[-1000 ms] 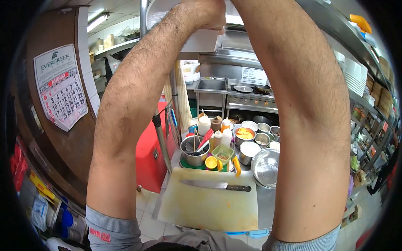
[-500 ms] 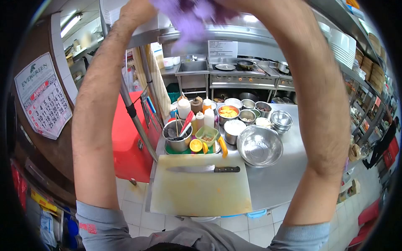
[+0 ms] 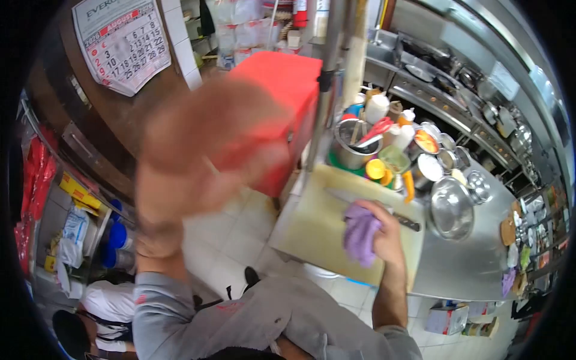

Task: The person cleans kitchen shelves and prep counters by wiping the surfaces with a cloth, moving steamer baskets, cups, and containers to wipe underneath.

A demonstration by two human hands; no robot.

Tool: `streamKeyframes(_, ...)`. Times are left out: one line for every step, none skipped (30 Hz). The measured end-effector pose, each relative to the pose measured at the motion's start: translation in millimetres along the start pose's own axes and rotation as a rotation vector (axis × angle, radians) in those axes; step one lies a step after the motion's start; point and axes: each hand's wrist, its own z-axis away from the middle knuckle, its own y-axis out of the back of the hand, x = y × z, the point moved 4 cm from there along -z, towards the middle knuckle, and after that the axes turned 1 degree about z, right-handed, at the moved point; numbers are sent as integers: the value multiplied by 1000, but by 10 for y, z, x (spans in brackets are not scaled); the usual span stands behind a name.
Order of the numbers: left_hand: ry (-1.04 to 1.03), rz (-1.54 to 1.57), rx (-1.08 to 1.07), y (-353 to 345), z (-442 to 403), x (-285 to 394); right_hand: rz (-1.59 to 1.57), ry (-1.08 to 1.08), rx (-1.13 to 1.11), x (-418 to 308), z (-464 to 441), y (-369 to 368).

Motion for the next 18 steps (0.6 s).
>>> streamKeyframes(73,68,-55,24,357,33,-151,-43,-67,57,-163,-460)
streamKeyframes(134,159,-139,13,653,21,-169,-22,-109,50,-403,-902)
streamKeyframes(228,263,-139,-32,933,-14,-191,-7,-150,28,-659,-1352)
streamKeyframes(326,369,-142,-98,1201,-48,-229,32,-163,-5,-928,-1775)
streamKeyframes(407,439,-177,-142,1455,-69,-266,72,-174,-32,-1209,-2186)
streamKeyframes(487,509,-210,-181,1682,-128,-380,51,-139,7,-1469,-2607)
streamKeyframes(489,509,-228,-209,1878,-208,-491,25,-105,18,-1706,-3010)
streamKeyframes(624,500,-284,-253,2110,-305,-582,-19,-74,-41,-1917,-3354)
streamKeyframes(766,492,-339,-253,2357,-407,-668,-72,-47,-73,-2090,-3685)
streamKeyframes(781,501,-352,-204,2556,-532,-714,-128,-15,16,-2268,-4022)
streamKeyframes(898,457,-297,-138,2743,-751,-753,-172,22,122,-2426,-4326)
streamKeyframes(999,420,-239,-74,2886,-958,-671,-128,52,126,-2510,-4544)
streamKeyframes(980,446,-243,-13,2985,-1115,-582,-81,90,133,-2598,-4723)
streamKeyframes(1010,330,-186,99,3102,-1305,-526,-67,115,190,-2683,-4920)
streamKeyframes(1038,215,-125,187,3199,-1479,-468,-54,140,245,-2770,-5117)
streamKeyframes(1016,242,-124,202,3267,-1608,-436,-83,154,287,-2875,-5293)
streamKeyframes(1007,108,-97,249,3345,-1738,-435,-139,134,343,-2994,-5483)
streamKeyframes(1001,-32,-69,289,3420,-1874,-337,-50,157,362,-3128,-5638)
